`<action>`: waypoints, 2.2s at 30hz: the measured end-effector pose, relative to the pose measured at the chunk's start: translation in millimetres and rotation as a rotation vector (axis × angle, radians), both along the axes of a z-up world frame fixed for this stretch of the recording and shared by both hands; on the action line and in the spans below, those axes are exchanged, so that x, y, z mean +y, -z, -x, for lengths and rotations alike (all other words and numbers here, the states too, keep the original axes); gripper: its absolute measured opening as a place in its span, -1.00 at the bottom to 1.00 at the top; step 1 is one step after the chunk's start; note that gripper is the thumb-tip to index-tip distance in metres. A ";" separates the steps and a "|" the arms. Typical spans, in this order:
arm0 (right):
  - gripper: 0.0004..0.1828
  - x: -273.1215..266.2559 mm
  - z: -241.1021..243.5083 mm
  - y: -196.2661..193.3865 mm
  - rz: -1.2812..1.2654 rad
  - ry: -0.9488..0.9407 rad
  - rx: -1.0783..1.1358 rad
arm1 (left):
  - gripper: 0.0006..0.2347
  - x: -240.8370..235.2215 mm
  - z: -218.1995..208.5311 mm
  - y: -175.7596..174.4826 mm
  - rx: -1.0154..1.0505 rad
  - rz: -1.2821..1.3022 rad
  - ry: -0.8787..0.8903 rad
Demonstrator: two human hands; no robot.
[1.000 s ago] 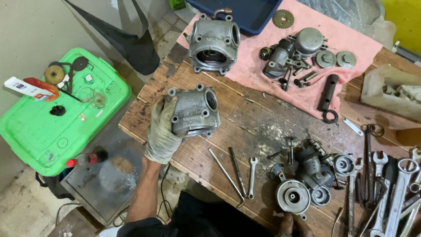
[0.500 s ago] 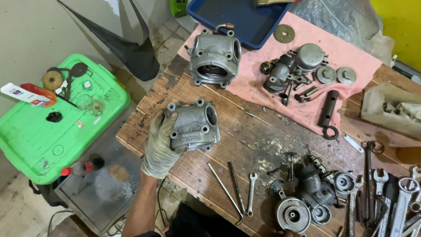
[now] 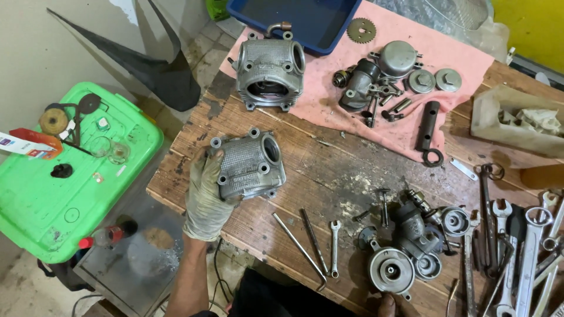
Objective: Inspecting and manipulating motorcycle engine components including a cylinder head and camshaft on a workbench.
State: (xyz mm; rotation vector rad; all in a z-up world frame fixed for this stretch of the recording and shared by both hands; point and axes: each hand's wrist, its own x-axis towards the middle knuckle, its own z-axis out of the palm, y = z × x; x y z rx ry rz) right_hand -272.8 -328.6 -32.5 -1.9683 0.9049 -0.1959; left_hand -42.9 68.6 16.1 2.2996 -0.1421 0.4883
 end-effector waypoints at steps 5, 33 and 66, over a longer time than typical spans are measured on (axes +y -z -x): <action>-0.79 51.1 -24.2 -51.3 0.212 0.040 -0.220 | -0.26 -0.2 0.7 2.7 -0.005 0.008 -0.002; -0.90 25.4 -28.1 -54.5 0.742 -0.266 -0.483 | -0.28 -13.7 -5.7 -20.9 -0.274 -0.111 0.063; -0.94 16.8 -41.8 -57.5 0.602 -0.282 -0.793 | -0.59 -132.0 44.8 -2.9 -0.443 -0.422 0.649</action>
